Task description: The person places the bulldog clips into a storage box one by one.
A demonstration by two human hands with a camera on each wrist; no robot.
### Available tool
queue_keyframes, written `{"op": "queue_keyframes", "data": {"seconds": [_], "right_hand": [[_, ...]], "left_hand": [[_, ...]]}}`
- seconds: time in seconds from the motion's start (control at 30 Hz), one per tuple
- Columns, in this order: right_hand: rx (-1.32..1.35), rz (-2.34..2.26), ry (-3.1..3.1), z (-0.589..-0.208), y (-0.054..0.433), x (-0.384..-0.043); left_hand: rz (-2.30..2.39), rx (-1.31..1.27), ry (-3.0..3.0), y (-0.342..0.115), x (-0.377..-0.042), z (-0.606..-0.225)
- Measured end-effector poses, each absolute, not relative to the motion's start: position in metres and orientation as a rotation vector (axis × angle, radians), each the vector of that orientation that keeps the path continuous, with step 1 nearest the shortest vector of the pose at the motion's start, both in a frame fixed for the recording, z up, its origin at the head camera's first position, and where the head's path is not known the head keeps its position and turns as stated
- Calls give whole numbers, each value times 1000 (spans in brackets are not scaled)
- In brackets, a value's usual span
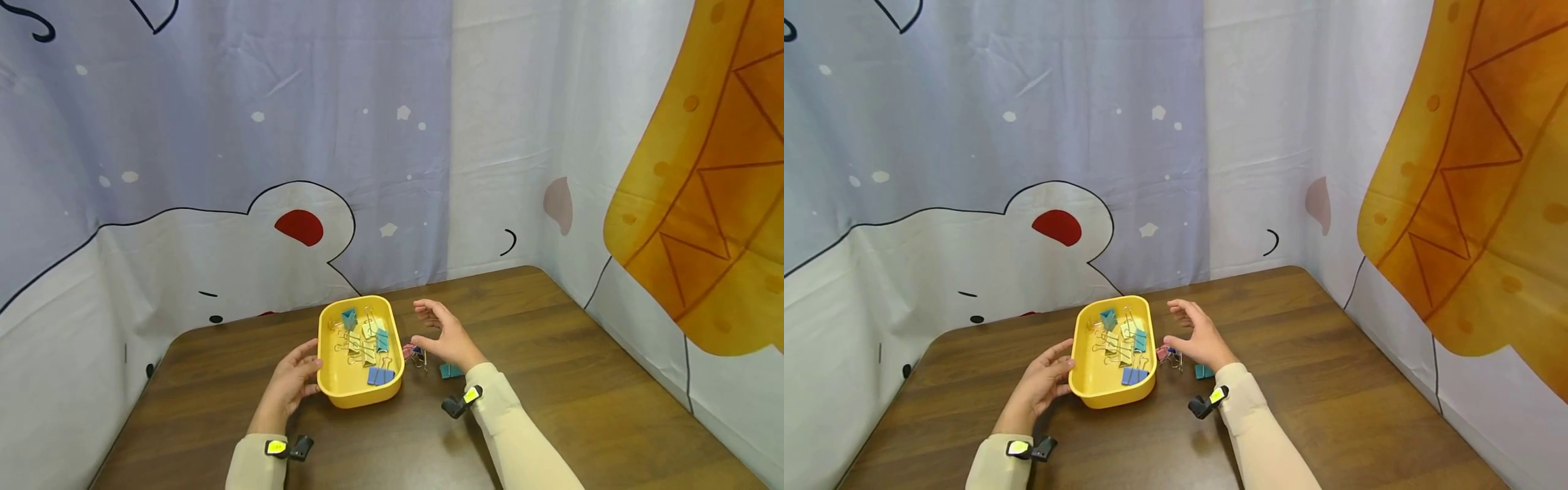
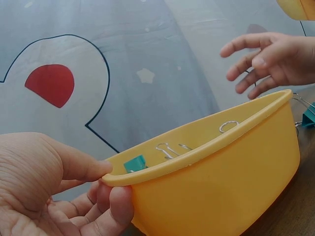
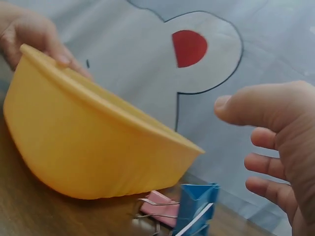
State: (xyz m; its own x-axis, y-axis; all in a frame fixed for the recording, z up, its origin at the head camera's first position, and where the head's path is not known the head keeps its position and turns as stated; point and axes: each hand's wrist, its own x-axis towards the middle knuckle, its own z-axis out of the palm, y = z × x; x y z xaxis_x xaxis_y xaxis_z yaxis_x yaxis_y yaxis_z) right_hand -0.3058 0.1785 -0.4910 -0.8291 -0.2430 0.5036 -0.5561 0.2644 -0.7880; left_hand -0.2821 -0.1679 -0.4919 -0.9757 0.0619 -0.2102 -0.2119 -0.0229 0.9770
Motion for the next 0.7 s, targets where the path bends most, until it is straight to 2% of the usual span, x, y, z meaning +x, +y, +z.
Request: {"op": "queue_keyframes", "data": {"seconds": [0.37, 0.7], "right_hand": [[706, 1691, -2248, -482, 208, -279], [694, 1779, -2281, -498, 221, -270]], "left_hand": [[2109, -168, 2052, -168, -283, -492], [2096, -166, 2057, -169, -283, -492]]}}
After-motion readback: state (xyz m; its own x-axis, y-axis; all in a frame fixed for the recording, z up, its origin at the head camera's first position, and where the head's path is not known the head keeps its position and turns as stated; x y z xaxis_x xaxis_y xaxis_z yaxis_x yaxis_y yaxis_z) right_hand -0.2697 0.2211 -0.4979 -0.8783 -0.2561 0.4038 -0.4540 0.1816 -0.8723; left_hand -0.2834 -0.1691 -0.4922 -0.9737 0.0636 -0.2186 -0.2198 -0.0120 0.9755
